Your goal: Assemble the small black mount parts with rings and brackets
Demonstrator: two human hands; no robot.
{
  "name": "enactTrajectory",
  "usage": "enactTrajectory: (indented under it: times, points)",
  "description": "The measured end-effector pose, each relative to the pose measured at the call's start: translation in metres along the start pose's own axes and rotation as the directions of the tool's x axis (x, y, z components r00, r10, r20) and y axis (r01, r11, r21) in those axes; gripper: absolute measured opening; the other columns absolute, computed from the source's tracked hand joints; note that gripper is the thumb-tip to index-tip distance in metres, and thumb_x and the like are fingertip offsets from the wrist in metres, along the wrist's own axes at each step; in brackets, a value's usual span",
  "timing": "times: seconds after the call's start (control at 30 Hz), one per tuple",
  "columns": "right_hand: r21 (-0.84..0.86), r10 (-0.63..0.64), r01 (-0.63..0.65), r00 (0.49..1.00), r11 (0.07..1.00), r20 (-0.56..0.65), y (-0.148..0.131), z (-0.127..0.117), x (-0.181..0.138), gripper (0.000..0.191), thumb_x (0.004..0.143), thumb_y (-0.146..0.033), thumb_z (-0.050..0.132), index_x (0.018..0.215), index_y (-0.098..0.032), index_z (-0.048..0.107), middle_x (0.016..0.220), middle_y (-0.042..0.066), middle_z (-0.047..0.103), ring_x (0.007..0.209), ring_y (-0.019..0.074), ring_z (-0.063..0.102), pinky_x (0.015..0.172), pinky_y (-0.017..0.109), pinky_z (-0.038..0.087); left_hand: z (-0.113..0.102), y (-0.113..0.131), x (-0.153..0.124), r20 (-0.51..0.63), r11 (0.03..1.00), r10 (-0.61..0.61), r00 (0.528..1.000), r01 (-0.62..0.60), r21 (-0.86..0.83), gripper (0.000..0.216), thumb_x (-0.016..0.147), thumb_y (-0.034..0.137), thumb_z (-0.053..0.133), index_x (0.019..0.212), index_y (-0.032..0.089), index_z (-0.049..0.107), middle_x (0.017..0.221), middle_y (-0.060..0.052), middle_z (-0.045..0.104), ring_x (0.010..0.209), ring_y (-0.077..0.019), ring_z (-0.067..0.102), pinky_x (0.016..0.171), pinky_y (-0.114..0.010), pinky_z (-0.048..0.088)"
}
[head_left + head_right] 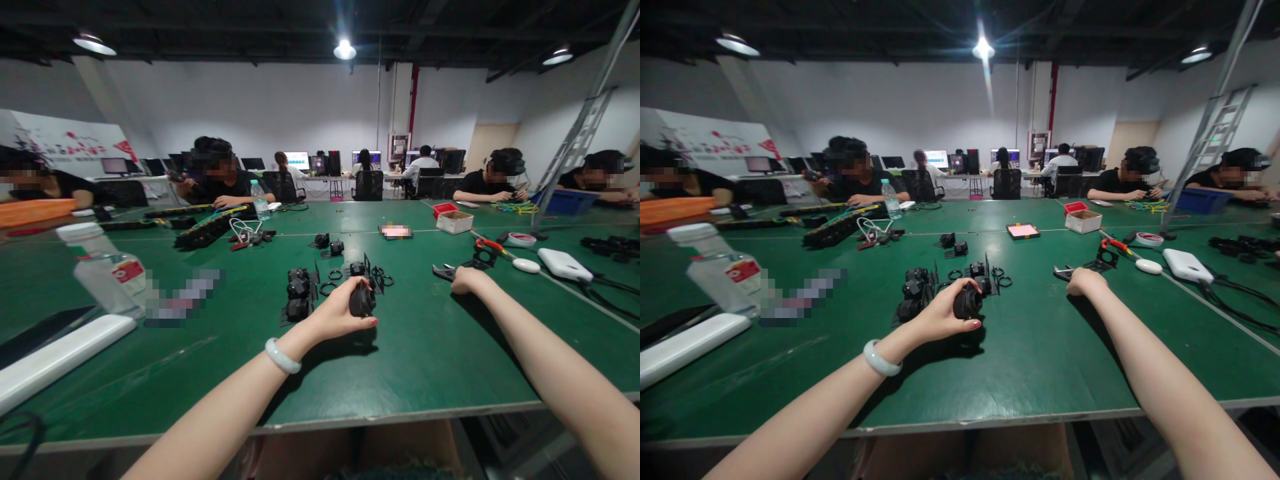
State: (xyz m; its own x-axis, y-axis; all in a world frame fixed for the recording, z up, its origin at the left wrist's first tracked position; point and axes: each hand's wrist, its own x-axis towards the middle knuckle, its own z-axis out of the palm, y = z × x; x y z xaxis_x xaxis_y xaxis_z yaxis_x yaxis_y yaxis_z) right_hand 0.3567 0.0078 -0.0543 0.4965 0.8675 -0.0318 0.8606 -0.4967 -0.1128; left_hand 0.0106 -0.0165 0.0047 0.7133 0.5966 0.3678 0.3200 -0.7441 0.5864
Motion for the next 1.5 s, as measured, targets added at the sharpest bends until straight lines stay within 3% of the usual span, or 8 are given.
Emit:
enactTrajectory:
  times: [0.27, 0.53, 0.67, 0.83, 0.93, 1.07, 1.17, 1.5]
  points:
    - [0.004, 0.035, -0.036, 0.989, 0.999, 0.145, 0.004, -0.003, 0.005, 0.026, 0.064, -0.027, 0.048, 0.073, -0.008, 0.064, 0.070, 0.017, 0.061, 0.062, 0.0227, 0.059, 0.054, 0.030, 0.042, -0.005, -0.004, 0.002, -0.111, 0.991, 0.007, 0.994, -0.022, -0.130, 0.049, 0.059, 0.031, 0.061, 0.102, 0.015, 0.042, 0.100, -0.006, 0.051, 0.091, -0.0190, 0.050, 0.083, -0.031, 0.037]
    - [0.067, -0.153, 0.158, 0.986, 0.985, -0.073, -0.016, -0.022, -0.019, 0.033, 0.069, -0.040, 0.046, 0.085, -0.014, 0.058, 0.081, 0.012, 0.060, 0.069, 0.0212, 0.057, 0.051, 0.024, 0.036, -0.010, -0.019, 0.003, -0.004, 0.773, 0.020, 1.000, -0.018, -0.634, 0.057, 0.052, 0.032, 0.060, 0.102, 0.014, 0.040, 0.095, -0.010, 0.053, 0.071, -0.0176, 0.053, 0.063, -0.029, 0.042]
    - [0.011, -0.417, 0.442, 0.854, 0.897, -0.312, -0.039, -0.034, -0.056, 0.048, 0.068, -0.063, 0.036, 0.074, -0.019, 0.054, 0.064, 0.006, 0.058, 0.059, 0.0177, 0.054, 0.046, 0.022, 0.029, -0.011, -0.017, 0.003, 0.031, 0.657, 0.000, 1.000, 0.024, -0.753, 0.055, 0.050, 0.030, 0.056, 0.100, 0.014, 0.041, 0.091, -0.010, 0.055, 0.068, -0.0173, 0.052, 0.061, -0.030, 0.041]
    - [-0.145, -0.661, 0.680, 0.604, 0.719, -0.446, -0.059, -0.041, -0.096, 0.049, 0.067, -0.066, 0.034, 0.068, -0.019, 0.049, 0.058, 0.002, 0.054, 0.053, 0.0142, 0.050, 0.045, 0.021, 0.022, -0.012, -0.013, 0.002, 0.126, 0.613, -0.040, 0.991, 0.123, -0.781, 0.055, 0.046, 0.029, 0.055, 0.098, 0.013, 0.044, 0.088, -0.011, 0.056, 0.065, -0.0182, 0.052, 0.059, -0.030, 0.040]
    - [-0.271, -0.766, 0.756, 0.433, 0.596, -0.476, -0.064, -0.038, -0.110, 0.051, 0.068, -0.066, 0.034, 0.066, -0.017, 0.048, 0.058, 0.003, 0.052, 0.052, 0.0124, 0.048, 0.046, 0.022, 0.020, -0.014, -0.009, 0.001, 0.183, 0.587, -0.033, 0.983, 0.167, -0.792, 0.056, 0.044, 0.029, 0.057, 0.097, 0.013, 0.044, 0.087, -0.011, 0.056, 0.066, -0.0191, 0.052, 0.060, -0.031, 0.040]
    - [-0.404, -0.824, 0.762, 0.287, 0.505, -0.488, -0.066, -0.031, -0.120, 0.053, 0.067, -0.067, 0.034, 0.062, -0.016, 0.049, 0.054, 0.002, 0.048, 0.048, 0.0109, 0.044, 0.045, 0.024, 0.016, -0.016, -0.002, -0.001, 0.282, 0.567, 0.005, 0.959, 0.230, -0.791, 0.058, 0.043, 0.026, 0.060, 0.098, 0.014, 0.045, 0.087, -0.009, 0.057, 0.068, -0.0210, 0.055, 0.065, -0.034, 0.041]
    - [-0.419, -0.838, 0.783, 0.225, 0.460, -0.498, -0.067, -0.029, -0.124, 0.054, 0.067, -0.067, 0.034, 0.059, -0.016, 0.050, 0.051, 0.002, 0.045, 0.047, 0.0104, 0.043, 0.045, 0.025, 0.015, -0.017, 0.001, -0.004, 0.317, 0.613, -0.007, 0.948, 0.254, -0.748, 0.061, 0.043, 0.027, 0.062, 0.101, 0.015, 0.045, 0.089, -0.009, 0.057, 0.073, -0.0233, 0.055, 0.067, -0.034, 0.041]
    - [-0.369, -0.821, 0.830, 0.172, 0.419, -0.545, -0.065, -0.025, -0.127, 0.052, 0.067, -0.065, 0.037, 0.056, -0.017, 0.050, 0.049, 0.001, 0.042, 0.047, 0.0101, 0.039, 0.047, 0.025, 0.020, -0.014, 0.012, -0.010, 0.323, 0.767, -0.025, 0.946, 0.225, -0.600, 0.063, 0.046, 0.035, 0.061, 0.105, 0.018, 0.046, 0.093, -0.007, 0.055, 0.075, -0.0231, 0.053, 0.062, -0.031, 0.041]
